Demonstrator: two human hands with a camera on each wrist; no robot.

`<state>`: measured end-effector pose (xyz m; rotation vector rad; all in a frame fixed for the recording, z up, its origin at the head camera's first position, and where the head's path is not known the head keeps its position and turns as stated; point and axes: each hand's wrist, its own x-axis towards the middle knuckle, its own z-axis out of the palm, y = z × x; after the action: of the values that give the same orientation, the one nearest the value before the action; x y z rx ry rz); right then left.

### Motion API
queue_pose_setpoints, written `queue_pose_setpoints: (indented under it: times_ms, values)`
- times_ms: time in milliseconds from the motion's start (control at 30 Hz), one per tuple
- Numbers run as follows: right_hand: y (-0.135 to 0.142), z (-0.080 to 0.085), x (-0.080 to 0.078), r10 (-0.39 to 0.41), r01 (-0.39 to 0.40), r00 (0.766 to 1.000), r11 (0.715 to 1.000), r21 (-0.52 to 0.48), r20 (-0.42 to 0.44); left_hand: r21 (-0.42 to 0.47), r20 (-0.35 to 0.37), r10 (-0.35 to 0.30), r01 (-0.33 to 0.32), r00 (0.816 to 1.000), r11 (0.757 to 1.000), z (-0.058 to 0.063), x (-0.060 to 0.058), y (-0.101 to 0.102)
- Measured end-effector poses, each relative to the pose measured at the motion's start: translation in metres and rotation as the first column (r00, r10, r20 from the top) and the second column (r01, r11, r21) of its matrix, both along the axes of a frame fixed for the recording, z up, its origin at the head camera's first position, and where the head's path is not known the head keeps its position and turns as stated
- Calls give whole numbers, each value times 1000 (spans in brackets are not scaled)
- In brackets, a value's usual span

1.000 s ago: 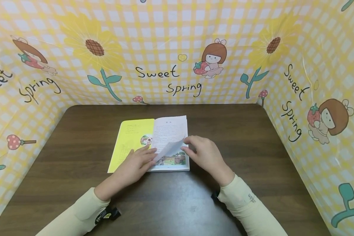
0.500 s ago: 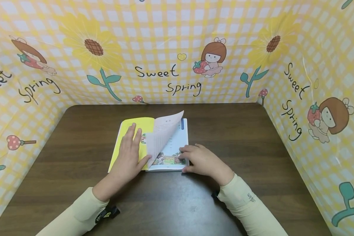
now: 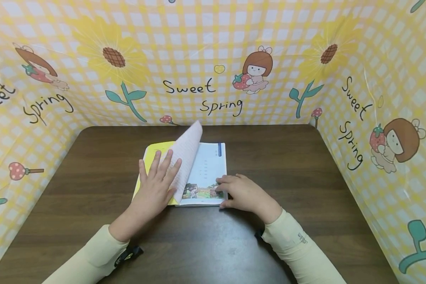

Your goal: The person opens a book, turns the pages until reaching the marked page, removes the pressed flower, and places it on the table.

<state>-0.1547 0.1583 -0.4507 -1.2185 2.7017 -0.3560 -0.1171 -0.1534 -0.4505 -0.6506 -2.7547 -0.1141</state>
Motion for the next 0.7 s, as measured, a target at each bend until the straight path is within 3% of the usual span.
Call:
queue_pose_setpoints:
  times_ms: [167, 467, 700]
  values:
    - [0, 1, 0, -6, 6, 1000, 1000, 2, 2, -11, 125, -10, 11, 992, 1000, -1, -1, -1]
    - [1, 0, 0, -9, 9, 1000, 1000, 5, 1, 15, 247, -14, 11, 969, 1000, -3, -2, -4]
    - [1, 0, -1, -10, 10, 1000, 1000, 7, -11, 63, 396, -12, -14, 918, 998, -3, -1, -4]
